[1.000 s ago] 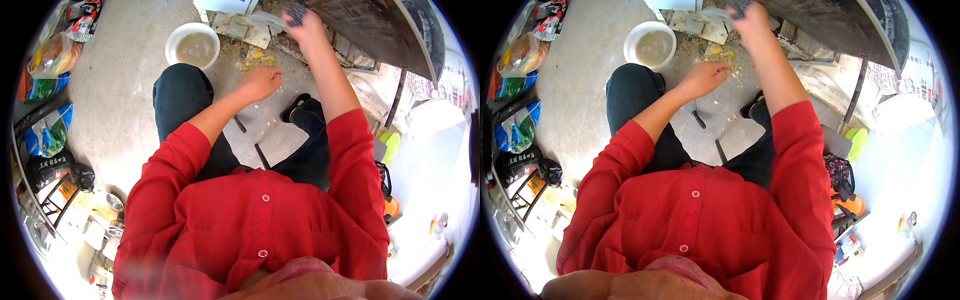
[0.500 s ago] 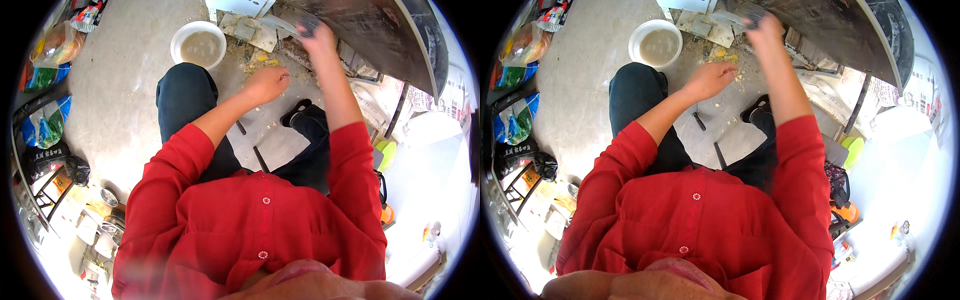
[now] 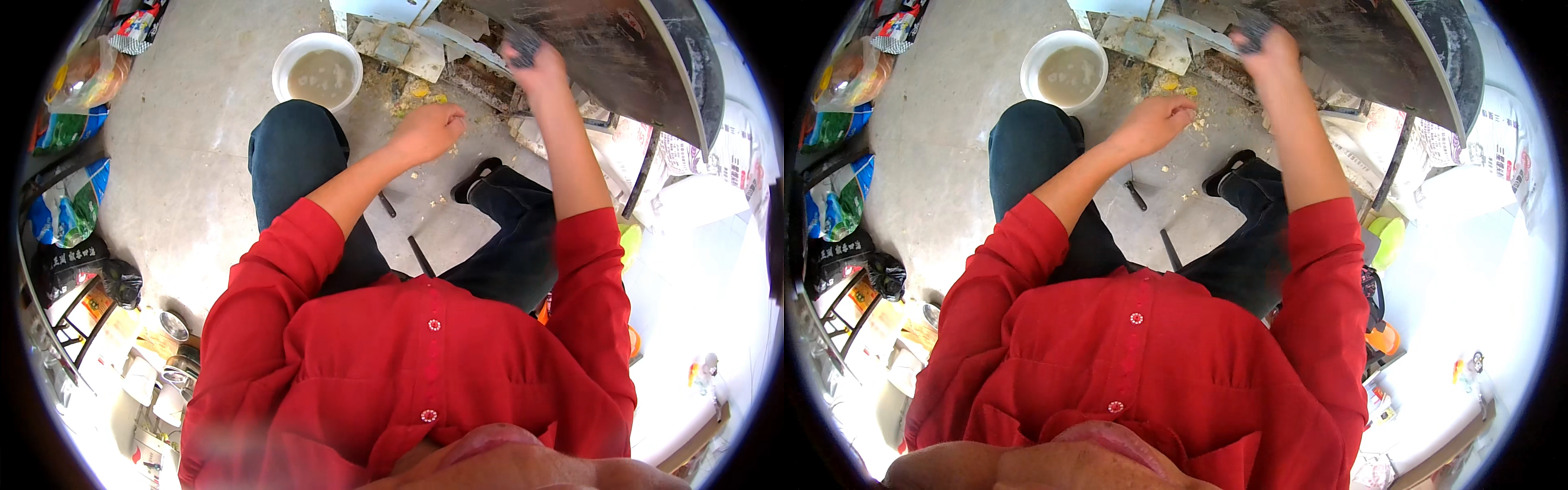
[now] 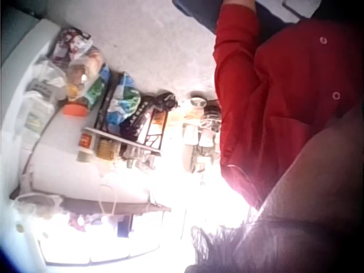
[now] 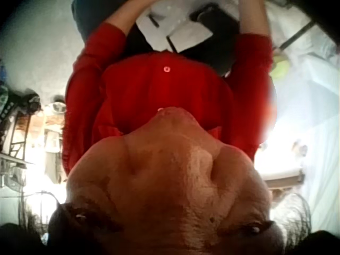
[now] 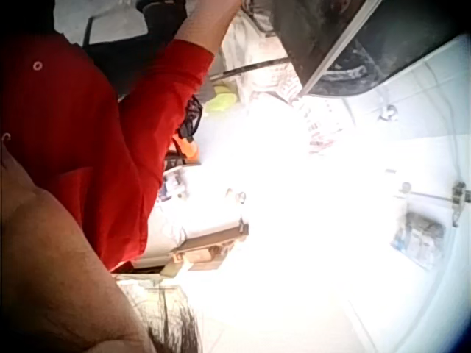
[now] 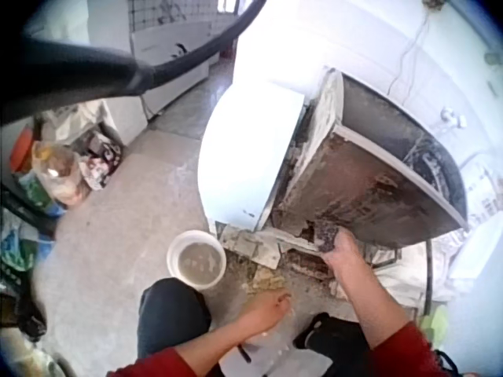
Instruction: The person cleans a dough mixer by scrubbing the interior and exterior surfaces with a scouring pad and frequently dipping it into a bucket of water.
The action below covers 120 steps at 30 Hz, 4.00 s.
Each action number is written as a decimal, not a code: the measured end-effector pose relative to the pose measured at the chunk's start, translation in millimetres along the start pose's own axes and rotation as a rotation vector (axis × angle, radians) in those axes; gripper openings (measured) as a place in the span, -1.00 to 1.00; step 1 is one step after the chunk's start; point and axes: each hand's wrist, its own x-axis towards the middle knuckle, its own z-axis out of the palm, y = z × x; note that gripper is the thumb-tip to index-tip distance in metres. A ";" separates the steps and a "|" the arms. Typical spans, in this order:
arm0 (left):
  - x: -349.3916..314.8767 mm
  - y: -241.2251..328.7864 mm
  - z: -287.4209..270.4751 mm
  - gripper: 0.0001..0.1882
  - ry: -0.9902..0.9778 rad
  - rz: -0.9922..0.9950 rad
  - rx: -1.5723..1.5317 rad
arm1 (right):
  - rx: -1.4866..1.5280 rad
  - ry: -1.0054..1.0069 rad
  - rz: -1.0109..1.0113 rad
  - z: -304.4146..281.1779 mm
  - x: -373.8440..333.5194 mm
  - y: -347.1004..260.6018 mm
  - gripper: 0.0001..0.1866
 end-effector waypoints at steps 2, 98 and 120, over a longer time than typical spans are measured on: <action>0.7 5.4 -2.7 -0.64 -0.014 0.005 -0.005 | 0.096 0.147 -0.004 -45.0 8.0 -28.0 -0.80; 4.4 -14.7 3.0 -0.60 -0.033 -0.013 -0.104 | -0.261 0.440 -0.561 -112.6 -119.8 -139.9 -0.73; 3.2 -18.6 -6.4 -0.60 -0.063 -0.063 -0.089 | -0.292 0.271 -0.644 -57.1 -134.3 -138.6 -0.72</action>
